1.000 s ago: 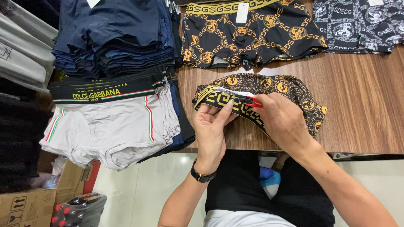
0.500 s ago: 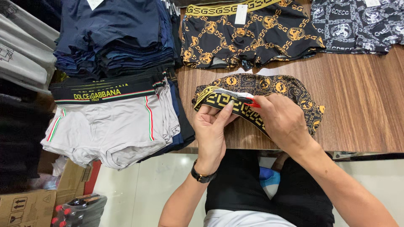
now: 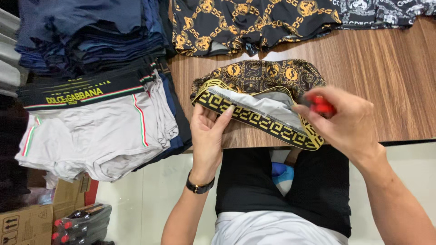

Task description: The person uses red-handled pliers to snip loose threads and trim the elastic waistband of a pair of patterned boxer briefs. The person repeatedly repositions the garment and continues trimming along the waistband and leg openings.

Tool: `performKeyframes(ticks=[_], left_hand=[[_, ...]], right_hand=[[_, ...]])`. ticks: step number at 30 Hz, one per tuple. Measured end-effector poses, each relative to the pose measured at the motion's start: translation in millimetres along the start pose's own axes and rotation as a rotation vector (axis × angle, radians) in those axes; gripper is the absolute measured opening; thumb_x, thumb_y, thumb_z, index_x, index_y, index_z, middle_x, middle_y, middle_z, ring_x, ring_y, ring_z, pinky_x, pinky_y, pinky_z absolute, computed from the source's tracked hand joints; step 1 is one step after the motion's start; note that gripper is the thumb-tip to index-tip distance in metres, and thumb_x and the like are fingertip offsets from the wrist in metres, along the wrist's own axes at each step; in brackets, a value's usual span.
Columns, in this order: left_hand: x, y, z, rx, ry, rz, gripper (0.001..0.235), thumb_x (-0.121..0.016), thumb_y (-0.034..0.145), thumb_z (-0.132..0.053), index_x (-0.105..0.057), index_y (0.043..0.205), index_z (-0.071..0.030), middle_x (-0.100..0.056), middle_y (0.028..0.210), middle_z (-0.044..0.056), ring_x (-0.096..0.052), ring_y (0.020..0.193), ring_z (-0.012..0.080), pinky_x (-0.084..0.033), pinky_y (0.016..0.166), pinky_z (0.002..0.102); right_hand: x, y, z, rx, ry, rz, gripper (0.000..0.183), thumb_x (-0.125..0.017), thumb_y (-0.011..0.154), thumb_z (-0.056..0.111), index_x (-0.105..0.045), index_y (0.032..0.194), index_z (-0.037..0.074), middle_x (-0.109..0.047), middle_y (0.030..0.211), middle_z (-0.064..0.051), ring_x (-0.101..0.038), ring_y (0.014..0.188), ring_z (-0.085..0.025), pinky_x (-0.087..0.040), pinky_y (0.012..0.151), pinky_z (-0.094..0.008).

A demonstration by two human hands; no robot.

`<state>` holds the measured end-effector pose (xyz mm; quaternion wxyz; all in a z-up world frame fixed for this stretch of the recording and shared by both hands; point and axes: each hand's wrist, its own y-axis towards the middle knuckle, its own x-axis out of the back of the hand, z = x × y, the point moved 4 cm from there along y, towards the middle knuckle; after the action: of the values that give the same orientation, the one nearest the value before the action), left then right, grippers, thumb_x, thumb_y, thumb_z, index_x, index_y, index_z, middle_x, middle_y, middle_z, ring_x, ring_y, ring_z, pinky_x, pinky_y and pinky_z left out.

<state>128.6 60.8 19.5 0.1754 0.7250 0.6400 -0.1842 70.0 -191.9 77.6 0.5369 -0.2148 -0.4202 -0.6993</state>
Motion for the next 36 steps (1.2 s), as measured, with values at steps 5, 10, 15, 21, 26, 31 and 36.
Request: performKeyframes(ticks=[5, 10, 15, 21, 26, 31, 36], left_hand=[[1.6, -25.4, 7.3, -0.011, 0.004, -0.055, 0.052, -0.070, 0.095, 0.007, -0.047, 0.141, 0.003, -0.059, 0.137, 0.012, -0.059, 0.127, 0.0183, -0.050, 0.110, 0.033], [4.3, -38.9, 10.5, 0.020, 0.038, -0.046, 0.056, -0.070, 0.094, 0.005, -0.046, 0.145, 0.001, -0.058, 0.138, 0.011, -0.058, 0.127, 0.0185, -0.047, 0.111, 0.033], [6.1, -68.1, 7.9, -0.136, 0.260, -0.305, 0.058, -0.069, 0.093, 0.002, -0.042, 0.144, -0.007, -0.055, 0.130, 0.009, -0.053, 0.112, 0.0111, -0.045, 0.096, 0.025], [-29.5, -115.3, 68.7, 0.388, -0.001, -0.051, 0.024, -0.067, 0.101, -0.008, -0.064, 0.121, 0.005, -0.072, 0.107, 0.011, -0.070, 0.093, 0.0160, -0.059, 0.086, 0.029], [-47.9, -106.7, 84.7, 0.431, -0.174, 0.013, 0.027, -0.061, 0.104, -0.016, -0.066, 0.119, 0.006, -0.075, 0.110, 0.013, -0.075, 0.099, 0.0184, -0.060, 0.093, 0.032], [-60.8, -90.3, 78.0, 0.329, -0.243, -0.013, 0.022, -0.065, 0.103, -0.010, -0.069, 0.117, 0.006, -0.075, 0.108, 0.011, -0.073, 0.098, 0.0161, -0.060, 0.094, 0.034], [-60.8, -77.0, 75.7, 0.266, -0.280, -0.074, 0.019, -0.066, 0.101, -0.008, -0.072, 0.114, 0.006, -0.076, 0.103, 0.010, -0.074, 0.091, 0.0145, -0.062, 0.090, 0.034]], right_hand=[[-14.0, -12.0, 16.7, 0.238, 0.072, 0.133, 0.028, -0.082, 0.077, 0.015, -0.078, 0.104, 0.010, -0.075, 0.089, -0.009, -0.074, 0.077, -0.023, -0.057, 0.069, -0.034], [-34.8, -17.1, 15.3, 0.312, -0.032, 0.227, 0.022, -0.080, 0.078, 0.017, -0.079, 0.098, 0.010, -0.073, 0.078, -0.007, -0.071, 0.070, -0.026, -0.054, 0.065, -0.038], [-46.6, -19.7, 12.6, 0.385, -0.143, 0.267, 0.020, -0.077, 0.081, 0.015, -0.073, 0.099, 0.008, -0.071, 0.077, -0.006, -0.070, 0.072, -0.025, -0.054, 0.066, -0.040], [-53.0, -16.7, -3.8, 0.189, 0.026, 0.386, 0.025, -0.073, 0.080, 0.011, -0.067, 0.105, 0.006, -0.071, 0.081, -0.012, -0.071, 0.076, -0.029, -0.053, 0.067, -0.039], [-48.6, -22.4, -21.4, -0.035, 0.358, 0.433, 0.017, -0.066, 0.090, 0.009, -0.066, 0.107, 0.004, -0.069, 0.079, -0.007, -0.065, 0.071, -0.012, -0.054, 0.067, -0.028], [-45.7, -25.9, -25.6, -0.085, 0.459, 0.483, 0.015, -0.063, 0.099, 0.017, -0.066, 0.105, 0.003, -0.062, 0.074, -0.001, -0.053, 0.071, -0.006, -0.050, 0.065, -0.025], [-41.3, -29.8, -35.6, -0.268, 0.497, 0.478, 0.018, -0.062, 0.101, 0.020, -0.068, 0.105, 0.003, -0.057, 0.074, 0.001, -0.048, 0.070, -0.005, -0.045, 0.062, -0.024]])
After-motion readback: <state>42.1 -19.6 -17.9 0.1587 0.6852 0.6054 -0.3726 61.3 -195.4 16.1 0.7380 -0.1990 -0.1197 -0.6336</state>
